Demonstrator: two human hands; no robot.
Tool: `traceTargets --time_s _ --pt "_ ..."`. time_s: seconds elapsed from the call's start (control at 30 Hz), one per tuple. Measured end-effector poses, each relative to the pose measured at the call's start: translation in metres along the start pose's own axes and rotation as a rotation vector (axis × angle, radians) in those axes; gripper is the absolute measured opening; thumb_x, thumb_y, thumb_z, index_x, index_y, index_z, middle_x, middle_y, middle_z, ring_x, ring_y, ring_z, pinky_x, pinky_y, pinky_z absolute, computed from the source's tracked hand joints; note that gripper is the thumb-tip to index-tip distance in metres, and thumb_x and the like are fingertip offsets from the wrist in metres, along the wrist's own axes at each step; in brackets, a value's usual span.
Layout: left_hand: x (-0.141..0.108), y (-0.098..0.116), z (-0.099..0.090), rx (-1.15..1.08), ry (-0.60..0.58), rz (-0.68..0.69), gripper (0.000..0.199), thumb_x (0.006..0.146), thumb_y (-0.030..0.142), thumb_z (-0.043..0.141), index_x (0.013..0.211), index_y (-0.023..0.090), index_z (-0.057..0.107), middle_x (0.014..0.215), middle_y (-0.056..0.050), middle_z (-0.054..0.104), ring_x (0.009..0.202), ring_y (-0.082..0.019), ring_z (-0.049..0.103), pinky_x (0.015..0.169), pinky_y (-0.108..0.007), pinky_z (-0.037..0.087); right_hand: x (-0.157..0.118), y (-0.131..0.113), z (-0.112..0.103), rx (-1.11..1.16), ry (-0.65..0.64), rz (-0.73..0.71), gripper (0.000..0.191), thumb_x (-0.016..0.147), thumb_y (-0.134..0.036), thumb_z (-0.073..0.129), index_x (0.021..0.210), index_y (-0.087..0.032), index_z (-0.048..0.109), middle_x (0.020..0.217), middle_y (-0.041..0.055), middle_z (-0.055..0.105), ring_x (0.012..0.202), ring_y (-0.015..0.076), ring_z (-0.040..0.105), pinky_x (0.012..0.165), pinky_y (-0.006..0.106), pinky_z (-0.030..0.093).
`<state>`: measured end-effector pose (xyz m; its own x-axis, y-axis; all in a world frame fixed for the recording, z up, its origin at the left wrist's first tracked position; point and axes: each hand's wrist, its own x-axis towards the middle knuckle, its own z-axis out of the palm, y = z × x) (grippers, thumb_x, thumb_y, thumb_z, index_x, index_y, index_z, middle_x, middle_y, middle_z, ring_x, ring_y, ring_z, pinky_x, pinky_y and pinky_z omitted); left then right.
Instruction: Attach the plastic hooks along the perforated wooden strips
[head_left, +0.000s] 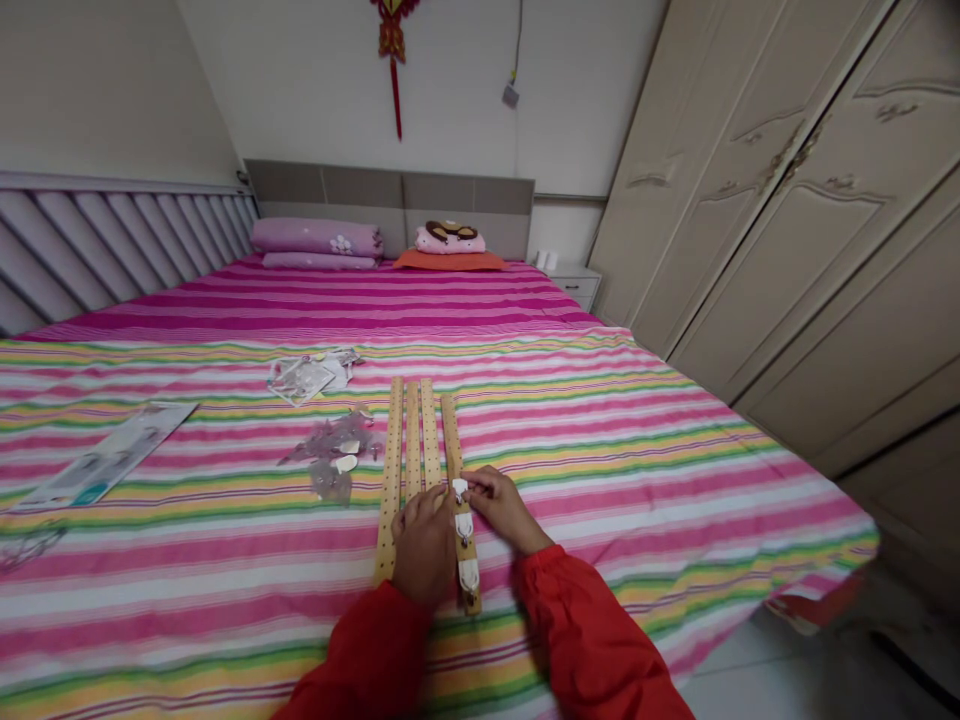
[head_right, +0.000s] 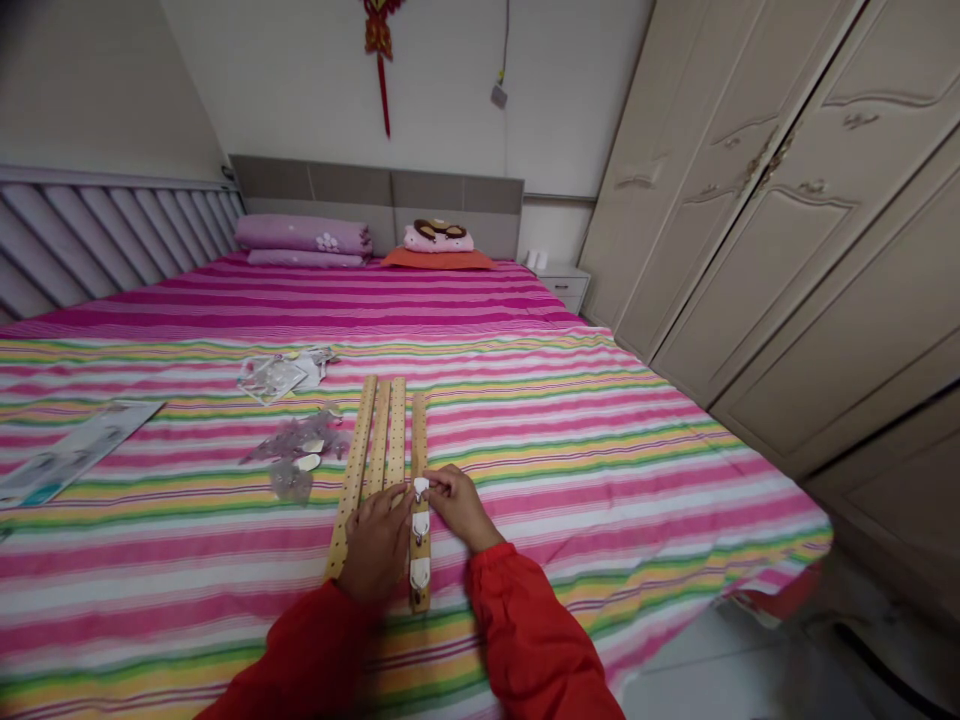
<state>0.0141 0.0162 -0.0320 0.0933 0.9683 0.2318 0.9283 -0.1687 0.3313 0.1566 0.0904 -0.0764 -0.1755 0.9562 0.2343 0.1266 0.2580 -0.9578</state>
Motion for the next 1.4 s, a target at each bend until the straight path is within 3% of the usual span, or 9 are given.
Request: traceTargets --time_s 0.47,0.67,0.77,0.97,1.4 --pt "0.000 -0.001 0.003 0.015 0.027 0.032 0.047 0.083 0.013 0.041 0.127 0.027 0.054 0.127 -0.007 0.057 0.115 -0.024 0.047 0.092 -0.042 0.033 0.004 -0.003 -0.004 0.000 -0.095 -0.014 0.026 0.071 -0.022 0.068 0.096 -0.023 0.074 0.079 0.0007 0.051 0.069 0.0135 0.048 0.063 0.027 0.042" --pt "0.002 0.000 0.005 0.048 0.056 0.040 0.046 0.082 0.013 0.045 0.124 0.029 0.055 0.123 -0.006 0.059 0.112 -0.023 0.048 0.091 -0.041 0.031 0.003 -0.004 -0.004 0.269 -0.042 0.158 0.038 0.062 -0.030 0.074 0.100 -0.022 0.071 0.075 -0.0013 0.058 0.062 0.0110 0.050 0.056 0.024 0.042" --pt "0.002 -0.001 0.007 0.057 0.070 0.058 0.046 0.081 0.013 0.046 0.124 0.027 0.056 0.123 -0.006 0.060 0.112 -0.023 0.048 0.092 -0.042 0.030 0.004 -0.007 -0.002 0.408 0.003 0.271 0.033 0.059 -0.033 0.075 0.088 -0.018 0.070 0.067 -0.0017 0.061 0.055 0.0105 0.052 0.052 0.024 0.042" --pt "0.001 0.000 0.008 0.062 0.061 0.072 0.049 0.081 0.011 0.045 0.127 0.026 0.054 0.127 -0.006 0.059 0.115 -0.025 0.047 0.094 -0.043 0.031 0.005 -0.011 0.005 0.379 0.139 0.339 0.021 0.054 -0.033 0.077 0.065 -0.017 0.069 0.052 -0.0022 0.060 0.046 0.0112 0.051 0.047 0.025 0.041" --pt "0.002 0.001 0.011 0.022 0.034 0.042 0.051 0.080 0.010 0.041 0.129 0.023 0.052 0.132 -0.005 0.056 0.121 -0.025 0.046 0.098 -0.047 0.027 0.006 -0.010 0.004 0.425 0.136 0.360 0.018 0.052 -0.026 0.075 0.067 -0.016 0.073 0.049 -0.0025 0.061 0.043 0.0095 0.047 0.045 0.023 0.036"
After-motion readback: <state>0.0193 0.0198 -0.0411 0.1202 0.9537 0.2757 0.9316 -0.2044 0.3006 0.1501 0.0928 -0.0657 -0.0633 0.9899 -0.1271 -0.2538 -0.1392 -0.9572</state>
